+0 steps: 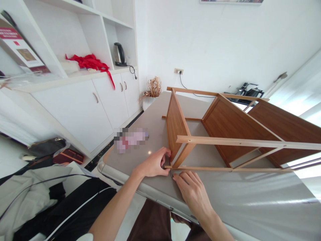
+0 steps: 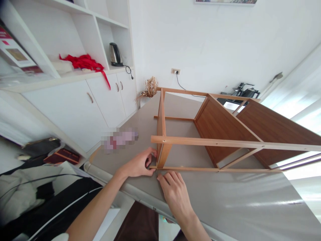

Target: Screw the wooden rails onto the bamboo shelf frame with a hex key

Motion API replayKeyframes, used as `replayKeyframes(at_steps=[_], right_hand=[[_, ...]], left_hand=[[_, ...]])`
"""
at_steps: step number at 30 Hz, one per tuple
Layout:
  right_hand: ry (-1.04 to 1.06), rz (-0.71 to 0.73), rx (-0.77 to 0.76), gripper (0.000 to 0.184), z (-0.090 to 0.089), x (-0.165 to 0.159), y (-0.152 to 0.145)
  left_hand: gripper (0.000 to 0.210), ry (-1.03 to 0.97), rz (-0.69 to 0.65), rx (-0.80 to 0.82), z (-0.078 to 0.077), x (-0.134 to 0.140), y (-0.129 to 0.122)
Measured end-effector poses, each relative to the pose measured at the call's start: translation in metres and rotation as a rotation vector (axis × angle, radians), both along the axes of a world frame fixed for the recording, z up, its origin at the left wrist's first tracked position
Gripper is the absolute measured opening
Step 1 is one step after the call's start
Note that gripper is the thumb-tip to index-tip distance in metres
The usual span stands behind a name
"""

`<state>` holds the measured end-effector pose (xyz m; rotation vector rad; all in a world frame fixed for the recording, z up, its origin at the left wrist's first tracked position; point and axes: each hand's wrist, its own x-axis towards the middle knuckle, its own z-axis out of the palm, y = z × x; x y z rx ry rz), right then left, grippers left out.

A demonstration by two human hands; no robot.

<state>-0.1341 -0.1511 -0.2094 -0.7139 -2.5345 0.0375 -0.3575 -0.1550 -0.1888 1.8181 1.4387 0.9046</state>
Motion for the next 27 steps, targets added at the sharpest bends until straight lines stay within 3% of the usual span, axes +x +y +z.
replayKeyframes(at_steps=[5, 11, 27], right_hand=[[0.028, -0.028, -0.020, 0.016, 0.0035, 0.0001, -0.0007], [0.009, 0.056, -0.019, 0.016, 0.0084, 0.0058, -0.0041], [-0.028, -0.024, -0.028, 0.021, 0.0033, -0.0007, -0.0001]], left_hand=[[0.048, 0.007, 0.008, -0.020, -0.0010, 0.0004, -0.0002], [0.047, 0.020, 0.006, -0.022, -0.0003, 0.0008, -0.0002], [0.046, -0.008, 0.004, -0.029, 0.0010, 0.0001, 0.0001]])
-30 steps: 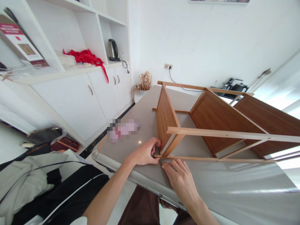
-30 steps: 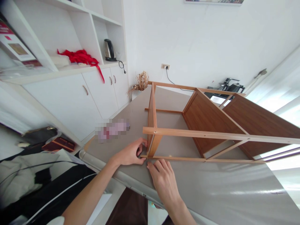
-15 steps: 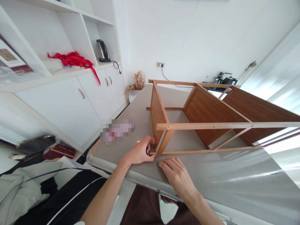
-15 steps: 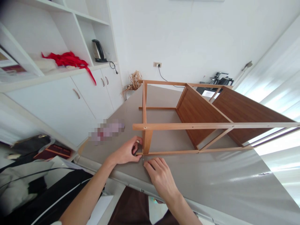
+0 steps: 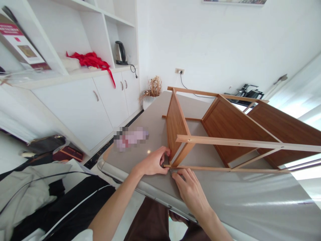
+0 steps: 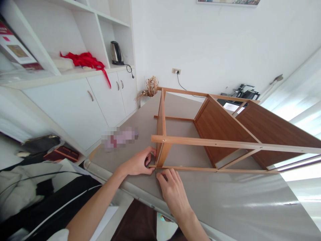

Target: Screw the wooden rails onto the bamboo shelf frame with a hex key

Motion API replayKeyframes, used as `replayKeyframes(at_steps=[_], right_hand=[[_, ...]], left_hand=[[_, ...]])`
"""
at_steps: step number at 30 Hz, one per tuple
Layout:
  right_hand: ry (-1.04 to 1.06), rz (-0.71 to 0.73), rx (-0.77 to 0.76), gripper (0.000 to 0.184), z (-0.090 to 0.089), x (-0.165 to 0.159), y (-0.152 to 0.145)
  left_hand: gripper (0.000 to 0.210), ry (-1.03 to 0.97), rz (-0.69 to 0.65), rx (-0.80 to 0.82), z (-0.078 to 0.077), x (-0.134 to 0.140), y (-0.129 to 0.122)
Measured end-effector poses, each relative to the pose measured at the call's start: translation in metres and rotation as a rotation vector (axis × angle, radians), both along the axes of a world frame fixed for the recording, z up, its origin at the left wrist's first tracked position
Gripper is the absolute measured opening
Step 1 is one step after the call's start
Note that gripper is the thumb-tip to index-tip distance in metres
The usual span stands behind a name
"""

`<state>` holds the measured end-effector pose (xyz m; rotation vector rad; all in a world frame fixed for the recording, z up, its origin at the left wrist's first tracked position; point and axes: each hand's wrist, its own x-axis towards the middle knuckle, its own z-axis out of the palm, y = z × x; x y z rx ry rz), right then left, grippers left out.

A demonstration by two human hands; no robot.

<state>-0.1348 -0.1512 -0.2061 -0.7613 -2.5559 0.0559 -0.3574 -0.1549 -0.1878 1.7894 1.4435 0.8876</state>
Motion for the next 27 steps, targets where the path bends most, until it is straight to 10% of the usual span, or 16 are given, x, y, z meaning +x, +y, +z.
replayKeyframes(at_steps=[27], right_hand=[[0.057, -0.002, -0.088, 0.015, -0.0051, 0.0002, 0.0001]], left_hand=[[0.047, 0.008, -0.007, 0.013, -0.0030, -0.0006, 0.0012]])
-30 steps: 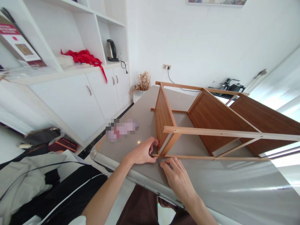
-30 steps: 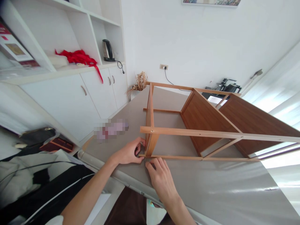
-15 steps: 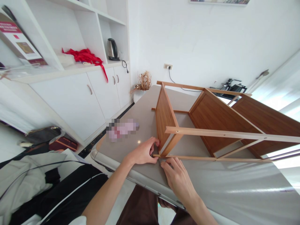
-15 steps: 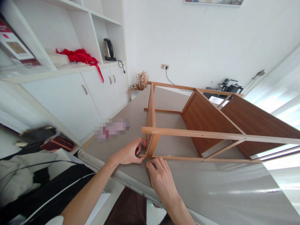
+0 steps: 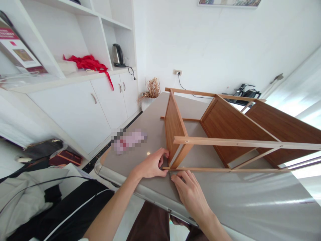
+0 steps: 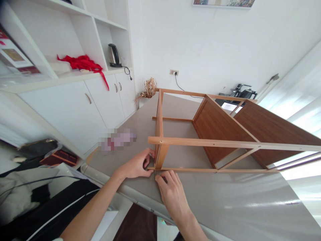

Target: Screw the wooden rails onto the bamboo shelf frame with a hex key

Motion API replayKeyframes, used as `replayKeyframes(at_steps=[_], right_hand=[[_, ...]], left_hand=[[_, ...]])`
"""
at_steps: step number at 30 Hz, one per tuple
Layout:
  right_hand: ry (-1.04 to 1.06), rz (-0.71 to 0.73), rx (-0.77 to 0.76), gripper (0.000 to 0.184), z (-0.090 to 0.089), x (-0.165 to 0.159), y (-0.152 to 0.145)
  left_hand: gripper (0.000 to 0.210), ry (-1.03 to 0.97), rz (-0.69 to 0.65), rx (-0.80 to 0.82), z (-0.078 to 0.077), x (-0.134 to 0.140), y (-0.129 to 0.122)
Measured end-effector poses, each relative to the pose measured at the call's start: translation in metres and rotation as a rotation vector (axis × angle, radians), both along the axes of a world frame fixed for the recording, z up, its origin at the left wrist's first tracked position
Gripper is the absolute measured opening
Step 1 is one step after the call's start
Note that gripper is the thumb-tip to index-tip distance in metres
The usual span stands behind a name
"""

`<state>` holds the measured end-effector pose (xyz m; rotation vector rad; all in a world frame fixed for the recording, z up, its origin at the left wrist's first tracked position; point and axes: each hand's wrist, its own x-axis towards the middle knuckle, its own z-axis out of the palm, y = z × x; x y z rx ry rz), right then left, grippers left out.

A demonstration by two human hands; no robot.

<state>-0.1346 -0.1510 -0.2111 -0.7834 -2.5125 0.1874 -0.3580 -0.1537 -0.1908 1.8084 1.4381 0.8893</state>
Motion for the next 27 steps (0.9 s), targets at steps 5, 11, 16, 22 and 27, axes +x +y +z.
replayKeyframes(at_steps=[5, 11, 16, 22, 27], right_hand=[[-0.004, 0.006, 0.021, 0.016, 0.0013, -0.0008, 0.0001], [-0.041, 0.022, 0.078, 0.018, 0.0044, -0.0023, 0.0003], [-0.059, 0.035, 0.122, 0.021, 0.0053, -0.0006, 0.0005], [-0.052, 0.039, 0.093, 0.018, 0.0053, -0.0002, 0.0004], [-0.048, 0.028, 0.080, 0.018, 0.0037, -0.0002, 0.0006]], left_hand=[[0.046, -0.007, 0.002, 0.000, 0.0000, 0.0003, -0.0001], [0.047, -0.005, -0.001, -0.006, 0.0020, -0.0003, -0.0003], [0.047, -0.011, -0.011, -0.005, 0.0023, -0.0013, -0.0001], [0.047, -0.019, -0.006, 0.000, 0.0017, -0.0004, -0.0002], [0.049, -0.018, 0.002, -0.019, 0.0022, -0.0001, 0.0002]])
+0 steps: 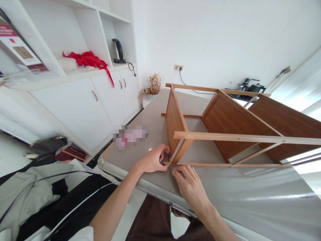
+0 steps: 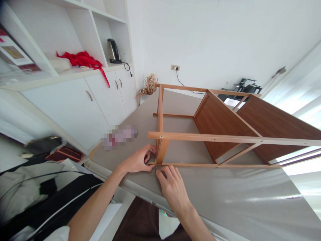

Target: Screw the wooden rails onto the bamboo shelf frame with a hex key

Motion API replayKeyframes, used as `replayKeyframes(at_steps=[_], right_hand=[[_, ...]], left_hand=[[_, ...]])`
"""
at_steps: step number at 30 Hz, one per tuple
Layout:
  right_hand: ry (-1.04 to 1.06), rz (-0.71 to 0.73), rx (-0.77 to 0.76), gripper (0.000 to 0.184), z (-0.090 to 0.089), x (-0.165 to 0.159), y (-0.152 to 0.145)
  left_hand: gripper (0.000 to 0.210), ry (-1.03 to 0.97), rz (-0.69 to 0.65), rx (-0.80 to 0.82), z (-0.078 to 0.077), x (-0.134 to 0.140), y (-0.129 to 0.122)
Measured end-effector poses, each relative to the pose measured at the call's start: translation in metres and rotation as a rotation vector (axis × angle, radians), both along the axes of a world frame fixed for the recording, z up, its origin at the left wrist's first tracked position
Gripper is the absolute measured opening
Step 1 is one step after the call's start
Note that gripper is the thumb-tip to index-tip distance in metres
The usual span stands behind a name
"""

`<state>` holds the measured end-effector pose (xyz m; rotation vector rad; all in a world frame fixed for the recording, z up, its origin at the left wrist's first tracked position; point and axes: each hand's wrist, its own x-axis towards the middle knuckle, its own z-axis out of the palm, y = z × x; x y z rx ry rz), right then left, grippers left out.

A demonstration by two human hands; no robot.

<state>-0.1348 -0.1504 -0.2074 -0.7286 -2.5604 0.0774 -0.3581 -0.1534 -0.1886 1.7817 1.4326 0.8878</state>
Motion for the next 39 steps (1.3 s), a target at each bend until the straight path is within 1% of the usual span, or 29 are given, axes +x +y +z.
replayKeyframes(at_steps=[6, 12, 19, 23, 27, 35, 39], right_hand=[[0.015, -0.011, -0.024, 0.018, -0.001, -0.001, 0.002], [0.044, -0.031, -0.048, 0.017, 0.002, -0.004, 0.001], [0.154, -0.102, -0.077, 0.019, -0.001, -0.004, -0.004], [0.100, -0.058, -0.022, 0.020, -0.003, -0.003, -0.003], [0.010, -0.006, 0.030, 0.018, 0.000, -0.002, -0.001], [-0.027, 0.004, 0.001, 0.017, 0.002, 0.005, -0.004], [-0.050, -0.028, 0.007, 0.018, 0.004, 0.006, -0.005]], left_hand=[[0.049, 0.001, -0.001, 0.000, -0.002, -0.001, 0.000], [0.051, -0.003, -0.004, -0.005, -0.002, 0.000, 0.000], [0.049, -0.011, -0.009, -0.003, -0.001, -0.001, 0.000], [0.049, -0.012, -0.009, -0.001, -0.002, -0.001, 0.000], [0.049, 0.001, -0.008, -0.006, -0.002, -0.001, 0.000], [0.048, 0.019, 0.004, 0.011, -0.004, 0.000, 0.000], [0.048, 0.012, 0.002, 0.010, -0.006, 0.000, 0.000]])
